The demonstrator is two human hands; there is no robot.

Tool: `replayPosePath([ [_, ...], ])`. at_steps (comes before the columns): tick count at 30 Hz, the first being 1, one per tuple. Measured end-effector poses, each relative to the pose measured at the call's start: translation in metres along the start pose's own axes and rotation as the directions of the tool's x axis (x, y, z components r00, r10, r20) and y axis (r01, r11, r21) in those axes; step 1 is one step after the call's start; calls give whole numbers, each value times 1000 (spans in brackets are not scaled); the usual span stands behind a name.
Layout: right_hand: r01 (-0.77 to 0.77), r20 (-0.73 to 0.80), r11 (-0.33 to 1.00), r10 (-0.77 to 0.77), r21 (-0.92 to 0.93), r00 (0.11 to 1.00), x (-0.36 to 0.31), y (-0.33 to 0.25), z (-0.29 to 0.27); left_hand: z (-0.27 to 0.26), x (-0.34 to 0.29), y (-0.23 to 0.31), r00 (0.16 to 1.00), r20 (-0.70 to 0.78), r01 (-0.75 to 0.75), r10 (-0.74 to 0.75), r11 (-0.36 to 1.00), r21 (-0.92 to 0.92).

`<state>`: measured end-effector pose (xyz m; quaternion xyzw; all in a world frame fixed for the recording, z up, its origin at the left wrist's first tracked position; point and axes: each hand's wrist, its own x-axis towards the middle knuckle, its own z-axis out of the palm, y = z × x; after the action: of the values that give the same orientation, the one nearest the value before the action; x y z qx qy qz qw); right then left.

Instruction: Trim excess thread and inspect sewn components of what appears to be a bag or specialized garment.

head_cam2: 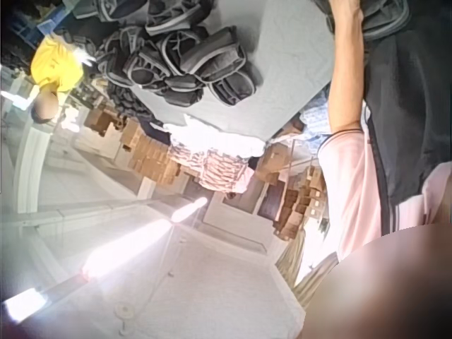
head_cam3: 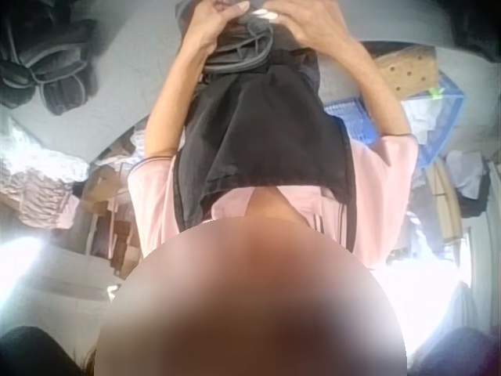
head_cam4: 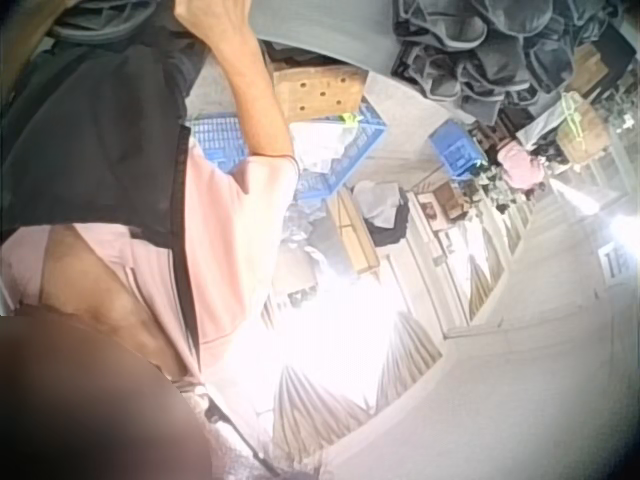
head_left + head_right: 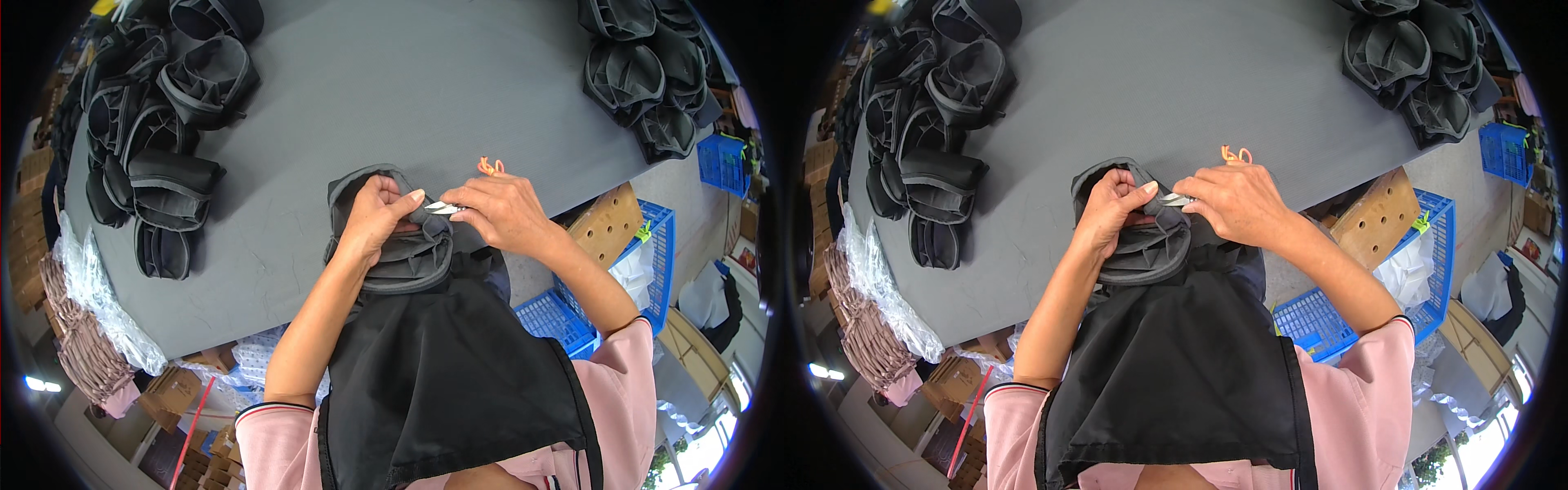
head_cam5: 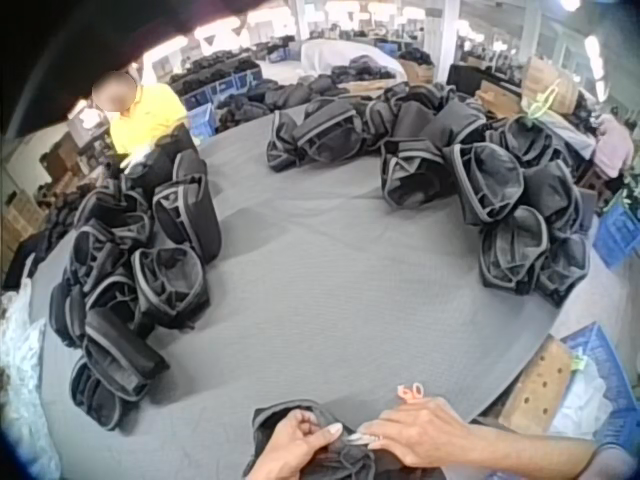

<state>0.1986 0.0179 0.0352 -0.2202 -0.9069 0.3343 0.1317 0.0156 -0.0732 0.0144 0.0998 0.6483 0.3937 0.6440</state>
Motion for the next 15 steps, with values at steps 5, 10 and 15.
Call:
replayPosePath([
  [5,-32,17,999,32,7,999,-2,-1,0,0,1,-1,1000,-2,-2,2,1000,-3],
  [10,-322,-129,860,399,395,908,-19,-16,23,2,0,0,997,-65,-31,35,998,53],
  [15,-514,-65,563,712,647,699,-26,-12,62,4,-9,18,998,4,49,-60,858,512],
])
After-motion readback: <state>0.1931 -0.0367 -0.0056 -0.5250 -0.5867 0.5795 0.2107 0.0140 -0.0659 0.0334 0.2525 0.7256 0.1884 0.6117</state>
